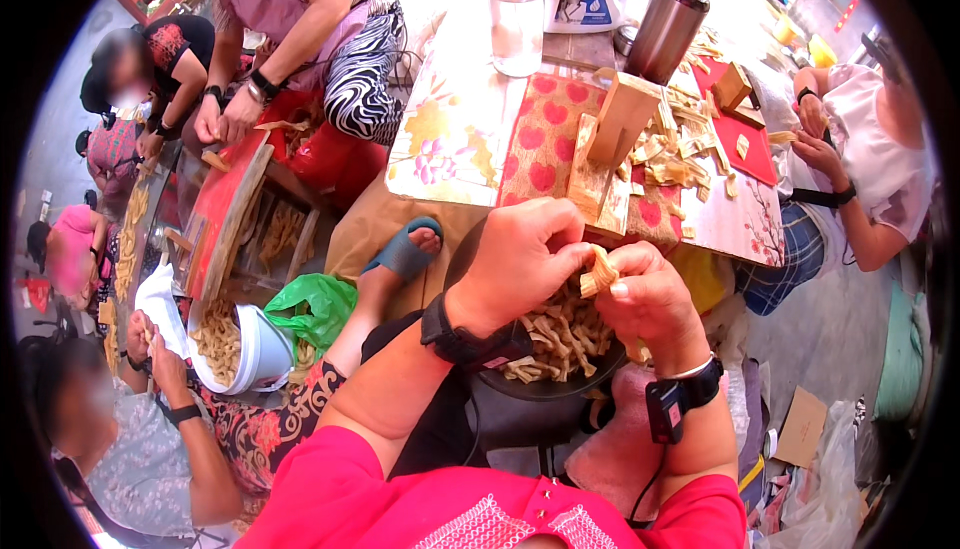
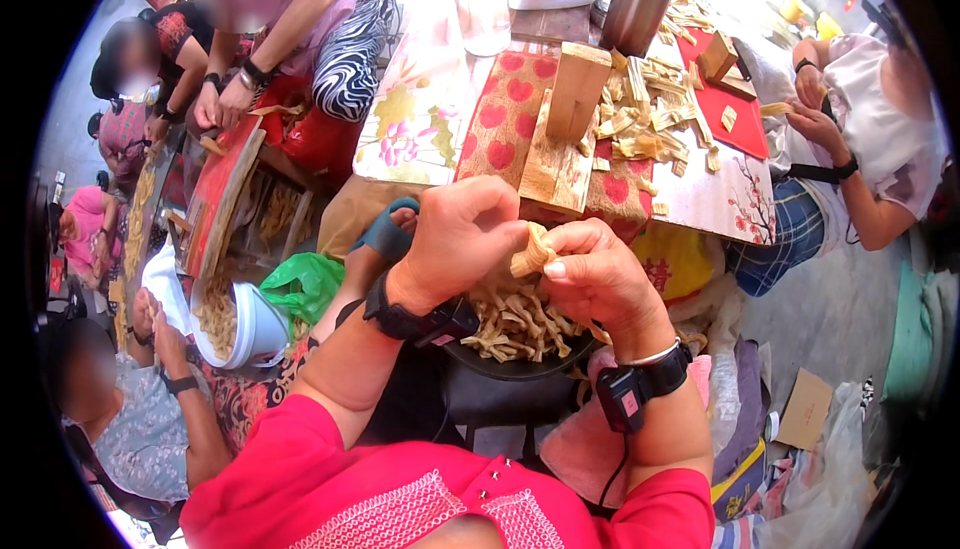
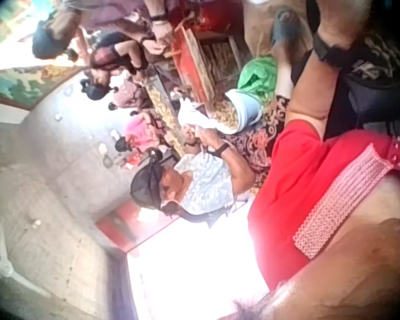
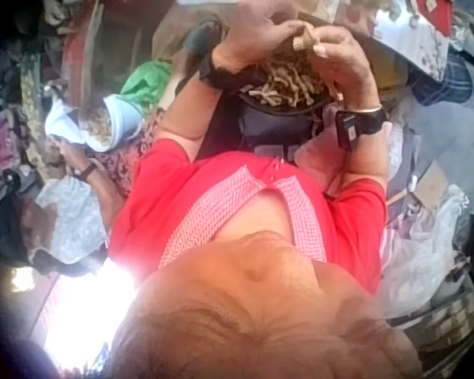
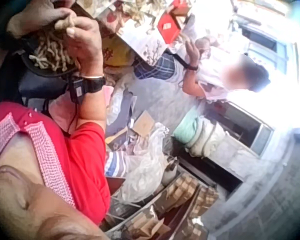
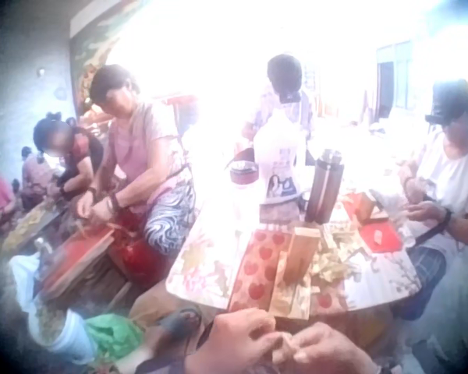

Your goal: The person assembles pieces of joss paper by folding and interlocking them by hand into three-dimensional shapes, placing completed pieces into a black bowl.

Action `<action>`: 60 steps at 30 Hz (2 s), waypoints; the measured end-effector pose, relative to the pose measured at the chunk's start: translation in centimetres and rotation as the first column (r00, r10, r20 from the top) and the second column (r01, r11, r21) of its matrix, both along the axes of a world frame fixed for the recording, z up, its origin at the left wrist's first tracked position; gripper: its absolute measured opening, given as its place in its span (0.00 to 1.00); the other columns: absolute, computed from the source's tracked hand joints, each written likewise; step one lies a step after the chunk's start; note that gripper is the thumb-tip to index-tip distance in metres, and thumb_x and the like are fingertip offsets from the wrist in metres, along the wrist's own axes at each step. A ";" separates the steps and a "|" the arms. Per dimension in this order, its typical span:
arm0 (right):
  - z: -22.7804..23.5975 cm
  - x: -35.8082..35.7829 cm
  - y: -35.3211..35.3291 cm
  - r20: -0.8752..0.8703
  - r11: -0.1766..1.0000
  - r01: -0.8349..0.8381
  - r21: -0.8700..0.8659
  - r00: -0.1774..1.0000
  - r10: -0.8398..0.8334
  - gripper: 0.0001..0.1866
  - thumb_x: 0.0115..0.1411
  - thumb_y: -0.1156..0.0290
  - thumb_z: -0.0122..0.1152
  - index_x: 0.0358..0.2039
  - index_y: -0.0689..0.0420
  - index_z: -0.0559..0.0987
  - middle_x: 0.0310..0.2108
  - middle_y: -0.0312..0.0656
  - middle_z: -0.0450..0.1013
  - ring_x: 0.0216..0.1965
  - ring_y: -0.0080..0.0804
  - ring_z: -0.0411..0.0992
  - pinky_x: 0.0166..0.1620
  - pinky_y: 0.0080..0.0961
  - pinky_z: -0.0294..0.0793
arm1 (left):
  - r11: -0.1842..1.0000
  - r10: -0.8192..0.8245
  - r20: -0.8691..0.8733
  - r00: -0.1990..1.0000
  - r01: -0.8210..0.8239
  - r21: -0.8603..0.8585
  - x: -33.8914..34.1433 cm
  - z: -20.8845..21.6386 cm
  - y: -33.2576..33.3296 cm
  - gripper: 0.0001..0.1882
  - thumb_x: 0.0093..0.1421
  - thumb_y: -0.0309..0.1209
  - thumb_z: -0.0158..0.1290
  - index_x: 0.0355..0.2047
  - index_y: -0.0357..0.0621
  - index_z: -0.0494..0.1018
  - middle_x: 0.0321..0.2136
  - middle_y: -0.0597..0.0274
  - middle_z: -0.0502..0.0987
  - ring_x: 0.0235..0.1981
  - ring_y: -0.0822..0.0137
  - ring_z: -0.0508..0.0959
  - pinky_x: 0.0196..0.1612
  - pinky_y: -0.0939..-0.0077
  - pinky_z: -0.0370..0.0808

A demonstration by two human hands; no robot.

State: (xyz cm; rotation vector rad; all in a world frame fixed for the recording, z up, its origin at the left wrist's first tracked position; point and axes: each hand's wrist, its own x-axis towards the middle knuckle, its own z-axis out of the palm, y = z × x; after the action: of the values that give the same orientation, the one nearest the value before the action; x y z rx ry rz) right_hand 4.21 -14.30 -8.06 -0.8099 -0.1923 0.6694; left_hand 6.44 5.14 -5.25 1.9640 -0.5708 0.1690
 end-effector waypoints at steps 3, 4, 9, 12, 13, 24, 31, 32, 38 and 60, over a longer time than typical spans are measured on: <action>1.0 -0.3 0.3 -0.055 0.998 0.028 0.050 0.998 -0.025 0.12 0.56 0.74 0.58 0.40 0.66 0.76 0.15 0.28 0.61 0.12 0.13 0.53 0.14 0.12 0.51 | 0.987 -0.142 0.150 0.979 0.151 -0.050 0.5 -0.7 0.3 0.05 0.46 0.18 0.52 0.26 0.36 0.71 0.19 0.52 0.71 0.21 0.55 0.73 0.26 0.72 0.70; 1.0 -0.2 0.3 -0.025 0.998 0.060 0.021 0.998 -0.060 0.12 0.57 0.74 0.58 0.40 0.66 0.76 0.15 0.28 0.62 0.12 0.12 0.54 0.14 0.12 0.51 | 0.979 -0.183 0.202 0.962 0.196 -0.047 0.6 -0.8 0.4 0.05 0.47 0.19 0.53 0.26 0.36 0.71 0.18 0.52 0.71 0.21 0.55 0.73 0.26 0.71 0.70; -0.1 -0.5 0.8 0.098 0.974 0.185 -0.128 0.980 -0.174 0.10 0.58 0.72 0.57 0.38 0.63 0.75 0.17 0.27 0.63 0.12 0.11 0.54 0.15 0.10 0.50 | 0.945 -0.316 0.007 0.949 0.314 0.094 0.6 0.8 1.2 0.12 0.49 0.31 0.59 0.20 0.37 0.69 0.14 0.51 0.67 0.16 0.59 0.71 0.22 0.71 0.66; 0.2 -0.3 1.0 0.116 0.962 0.232 -0.146 0.969 -0.217 0.09 0.57 0.70 0.58 0.36 0.62 0.74 0.19 0.27 0.65 0.14 0.10 0.57 0.17 0.09 0.51 | 0.942 -0.336 -0.095 0.937 0.336 -0.009 1.0 0.0 0.9 0.11 0.53 0.32 0.57 0.21 0.37 0.72 0.12 0.56 0.70 0.16 0.69 0.74 0.21 0.72 0.67; 1.0 -0.4 0.7 0.122 0.960 0.248 -0.130 0.965 -0.233 0.10 0.57 0.70 0.58 0.37 0.62 0.74 0.20 0.28 0.67 0.16 0.10 0.58 0.18 0.09 0.53 | 0.921 -0.383 -0.186 0.905 0.357 -0.157 0.9 -0.4 0.9 0.13 0.56 0.32 0.55 0.20 0.36 0.72 0.10 0.62 0.69 0.14 0.76 0.71 0.18 0.77 0.66; 2.9 -0.7 -2.2 0.593 0.616 0.570 -0.544 0.780 -0.198 0.05 0.53 0.75 0.61 0.27 0.64 0.79 0.18 0.28 0.68 0.20 0.12 0.61 0.23 0.12 0.58 | 0.971 -0.239 -0.307 0.921 0.236 -0.049 2.3 0.5 3.3 0.17 0.60 0.34 0.49 0.17 0.36 0.71 0.11 0.64 0.69 0.15 0.74 0.71 0.20 0.80 0.66; 2.6 -0.6 -0.6 0.612 0.624 0.512 -0.591 0.788 -0.066 0.05 0.55 0.76 0.60 0.26 0.65 0.78 0.17 0.28 0.68 0.21 0.13 0.61 0.24 0.14 0.61 | 0.912 -0.356 0.002 0.934 0.347 0.221 0.6 0.3 1.2 0.12 0.57 0.34 0.51 0.36 0.38 0.72 0.30 0.48 0.75 0.34 0.48 0.75 0.37 0.62 0.72; 2.6 -0.5 -0.4 0.631 0.625 0.516 -0.586 0.774 -0.048 0.05 0.55 0.76 0.60 0.26 0.65 0.78 0.17 0.28 0.68 0.21 0.13 0.61 0.24 0.14 0.61 | 0.876 -0.405 -0.094 0.909 0.416 0.246 0.6 0.2 1.1 0.10 0.57 0.34 0.50 0.36 0.40 0.71 0.29 0.47 0.74 0.34 0.47 0.75 0.36 0.61 0.71; 2.9 0.3 -1.6 0.671 0.491 0.622 -0.610 0.735 -0.098 0.06 0.56 0.76 0.58 0.25 0.65 0.77 0.16 0.30 0.66 0.21 0.14 0.61 0.24 0.16 0.61 | 0.832 -0.377 -0.175 0.910 0.415 0.367 2.2 0.7 1.6 0.08 0.58 0.33 0.50 0.33 0.43 0.68 0.23 0.47 0.72 0.29 0.45 0.74 0.31 0.55 0.69; 1.9 1.2 2.6 -0.001 0.917 0.313 -0.246 0.946 -0.324 0.10 0.63 0.69 0.48 0.27 0.58 0.74 0.14 0.30 0.64 0.11 0.15 0.57 0.14 0.13 0.53 | 0.990 -0.140 -0.108 0.984 0.137 -0.031 0.2 -0.6 -1.4 0.13 0.63 0.35 0.44 0.40 0.41 0.72 0.27 0.52 0.77 0.28 0.55 0.78 0.32 0.67 0.73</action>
State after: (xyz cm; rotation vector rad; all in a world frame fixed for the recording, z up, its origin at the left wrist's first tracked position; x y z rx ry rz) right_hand 5.45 -11.74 -6.20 -1.0349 0.0633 0.4036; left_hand 6.68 3.71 -5.87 1.8901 -0.6274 -0.0189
